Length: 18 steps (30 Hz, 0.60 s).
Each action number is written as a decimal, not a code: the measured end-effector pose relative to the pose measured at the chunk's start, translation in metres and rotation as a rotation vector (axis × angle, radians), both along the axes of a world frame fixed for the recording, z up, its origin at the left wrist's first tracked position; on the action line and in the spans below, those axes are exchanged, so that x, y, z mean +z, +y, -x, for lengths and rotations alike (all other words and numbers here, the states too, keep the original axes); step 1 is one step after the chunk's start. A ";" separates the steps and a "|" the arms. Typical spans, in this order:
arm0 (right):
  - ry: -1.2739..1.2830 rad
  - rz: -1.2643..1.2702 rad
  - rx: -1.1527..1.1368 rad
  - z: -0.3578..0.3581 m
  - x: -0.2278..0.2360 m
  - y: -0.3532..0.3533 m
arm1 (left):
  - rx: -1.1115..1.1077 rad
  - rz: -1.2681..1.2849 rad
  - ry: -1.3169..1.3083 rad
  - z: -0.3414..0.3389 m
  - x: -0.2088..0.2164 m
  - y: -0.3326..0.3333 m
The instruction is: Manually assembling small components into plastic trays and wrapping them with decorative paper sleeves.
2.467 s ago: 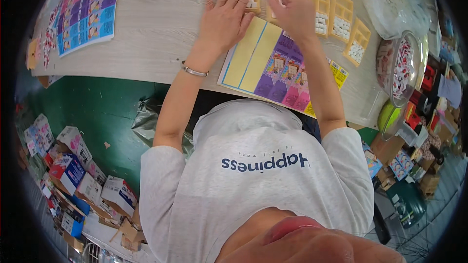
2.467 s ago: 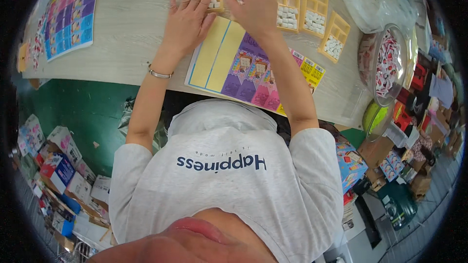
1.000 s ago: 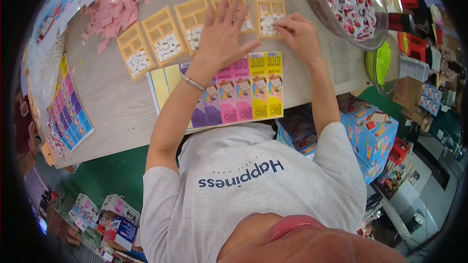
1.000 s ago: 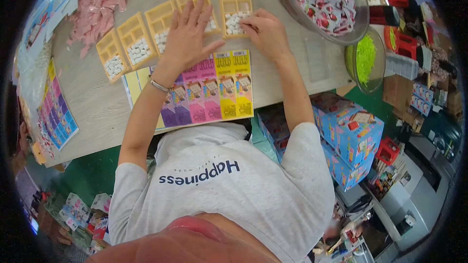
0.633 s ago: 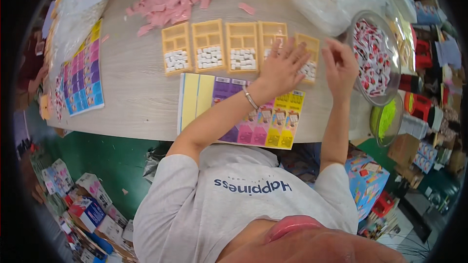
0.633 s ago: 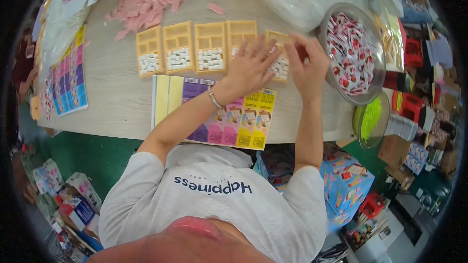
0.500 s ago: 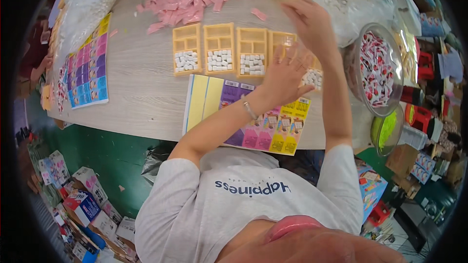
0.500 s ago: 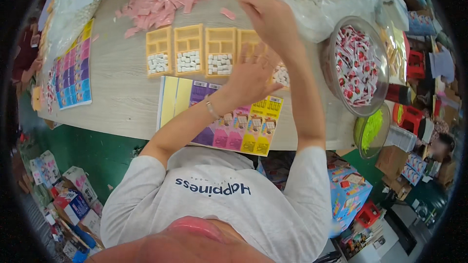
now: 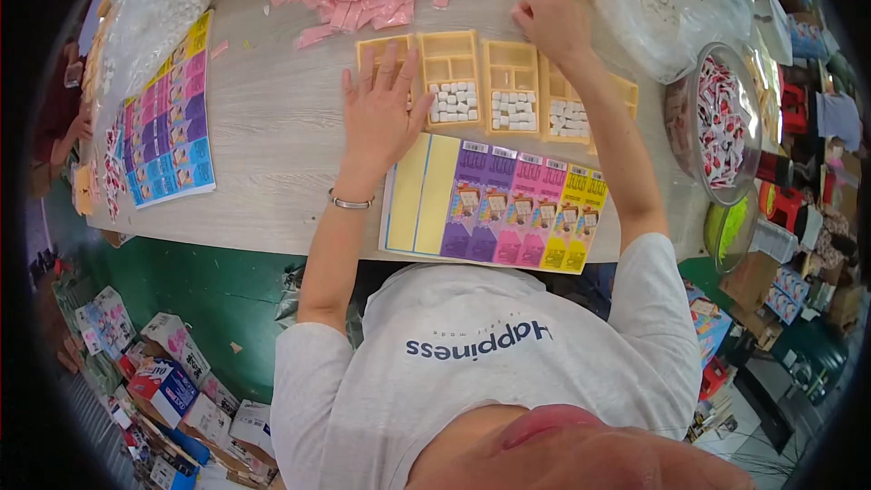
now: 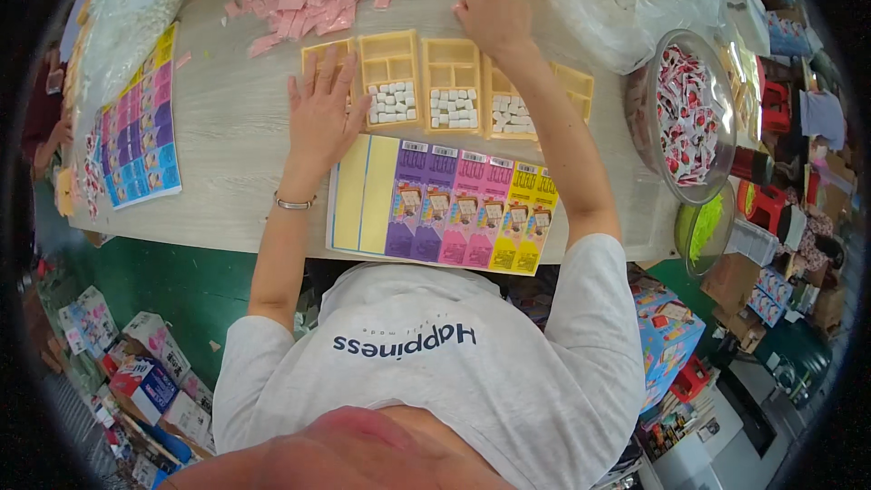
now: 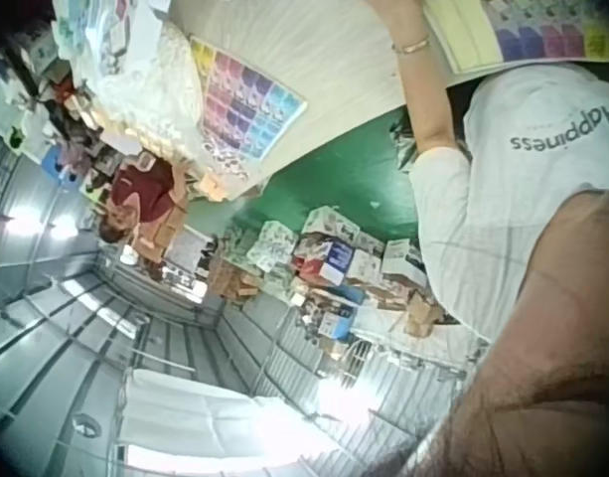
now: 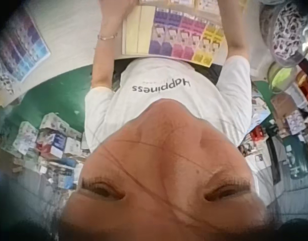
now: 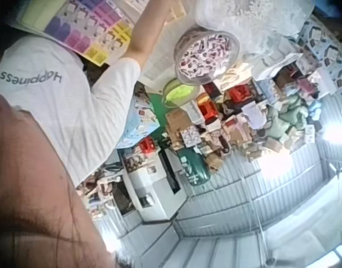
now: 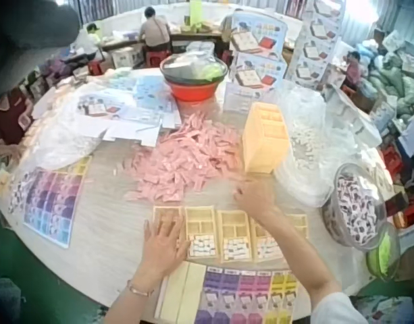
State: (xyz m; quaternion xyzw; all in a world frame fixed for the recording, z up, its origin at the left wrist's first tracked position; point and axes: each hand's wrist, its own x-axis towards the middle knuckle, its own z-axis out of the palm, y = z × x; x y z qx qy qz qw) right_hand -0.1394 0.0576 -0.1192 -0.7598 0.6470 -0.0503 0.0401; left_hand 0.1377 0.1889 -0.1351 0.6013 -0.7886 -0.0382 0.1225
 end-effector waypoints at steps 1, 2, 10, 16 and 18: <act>-0.082 0.054 0.044 -0.003 0.003 0.001 | 0.004 -0.002 0.005 0.000 0.000 0.001; -0.078 0.051 0.050 -0.007 0.006 0.003 | 0.000 -0.001 0.002 -0.001 0.000 0.004; -0.375 0.302 0.376 -0.071 0.014 0.020 | 0.045 0.039 0.107 0.001 -0.010 0.015; 0.073 0.030 -0.103 -0.029 0.000 -0.036 | 0.056 0.024 0.073 0.002 -0.008 0.015; 0.035 0.102 -0.090 -0.027 -0.012 -0.035 | 0.042 0.038 0.114 0.000 -0.013 0.015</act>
